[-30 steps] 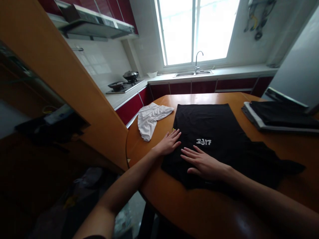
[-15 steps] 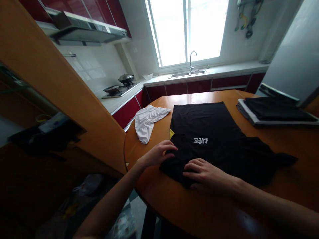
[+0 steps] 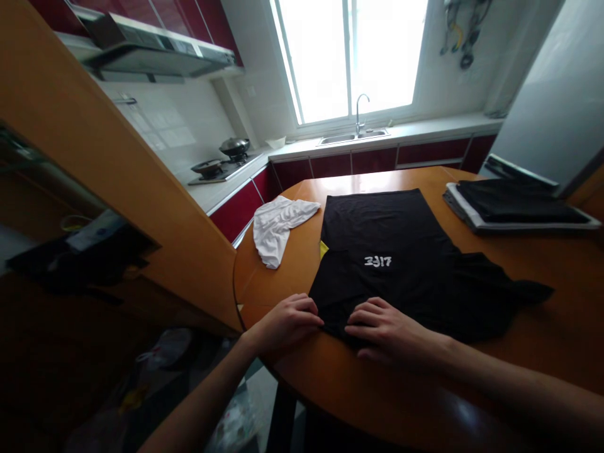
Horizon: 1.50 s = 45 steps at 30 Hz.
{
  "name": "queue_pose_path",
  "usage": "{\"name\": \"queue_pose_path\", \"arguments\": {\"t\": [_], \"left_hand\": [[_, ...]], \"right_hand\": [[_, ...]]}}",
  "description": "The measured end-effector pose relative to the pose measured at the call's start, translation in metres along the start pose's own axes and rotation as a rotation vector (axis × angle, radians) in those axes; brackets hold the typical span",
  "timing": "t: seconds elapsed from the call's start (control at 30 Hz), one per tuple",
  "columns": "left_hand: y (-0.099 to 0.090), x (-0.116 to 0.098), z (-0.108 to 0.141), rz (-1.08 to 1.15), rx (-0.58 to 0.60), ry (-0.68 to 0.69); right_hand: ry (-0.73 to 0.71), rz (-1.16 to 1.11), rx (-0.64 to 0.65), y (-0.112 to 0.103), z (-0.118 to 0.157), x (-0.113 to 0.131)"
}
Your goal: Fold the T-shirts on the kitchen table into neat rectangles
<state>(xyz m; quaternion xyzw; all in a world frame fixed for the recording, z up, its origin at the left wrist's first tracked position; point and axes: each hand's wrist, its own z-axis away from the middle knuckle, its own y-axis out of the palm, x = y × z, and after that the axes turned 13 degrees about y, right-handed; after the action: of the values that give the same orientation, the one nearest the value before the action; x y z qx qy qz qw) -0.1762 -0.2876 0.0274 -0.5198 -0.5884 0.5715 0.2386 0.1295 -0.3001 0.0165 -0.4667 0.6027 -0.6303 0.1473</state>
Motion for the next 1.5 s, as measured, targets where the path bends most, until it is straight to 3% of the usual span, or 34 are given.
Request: {"name": "queue_pose_path", "arguments": {"t": [0.13,0.33,0.43,0.53,0.63,0.7,0.77,0.87,0.97,1.1,1.27,1.5], "left_hand": [[0.002,-0.001,-0.004,-0.021,-0.046,-0.024],[0.008,0.001,-0.004,-0.034,0.2,0.006],[-0.001,0.008,-0.007,-0.011,0.202,0.013],[-0.015,0.029,-0.025,-0.017,0.022,-0.053],[-0.019,0.062,-0.059,-0.061,-0.163,-0.165],[-0.014,0.085,-0.085,-0.104,-0.141,-0.215],[-0.002,0.102,-0.107,-0.154,-0.041,-0.277],[0.018,0.117,-0.121,-0.173,0.109,-0.376],[0.026,0.124,-0.118,-0.165,0.115,-0.372],[0.015,0.135,-0.109,-0.213,-0.029,-0.44],[0.008,0.146,-0.103,-0.185,0.112,-0.541],[0.011,0.153,-0.1,-0.233,0.043,-0.524]], "right_hand": [[0.1,0.004,0.023,0.006,0.004,-0.005],[0.094,-0.041,0.165,0.007,0.015,-0.011],[0.103,-0.055,0.144,0.003,0.015,-0.012],[0.133,-0.048,0.07,0.003,0.008,-0.013],[0.181,-0.017,0.024,0.006,0.001,-0.015],[0.22,0.004,0.046,0.008,-0.003,-0.016],[0.249,0.019,0.088,0.008,-0.004,-0.016],[0.269,0.02,0.11,0.007,-0.004,-0.016],[0.265,-0.004,0.096,0.006,-0.005,-0.015],[0.28,-0.029,0.024,0.005,-0.006,-0.015],[0.389,-0.016,-0.035,0.009,-0.005,-0.016],[0.397,-0.031,-0.062,0.009,-0.004,-0.018]]}}
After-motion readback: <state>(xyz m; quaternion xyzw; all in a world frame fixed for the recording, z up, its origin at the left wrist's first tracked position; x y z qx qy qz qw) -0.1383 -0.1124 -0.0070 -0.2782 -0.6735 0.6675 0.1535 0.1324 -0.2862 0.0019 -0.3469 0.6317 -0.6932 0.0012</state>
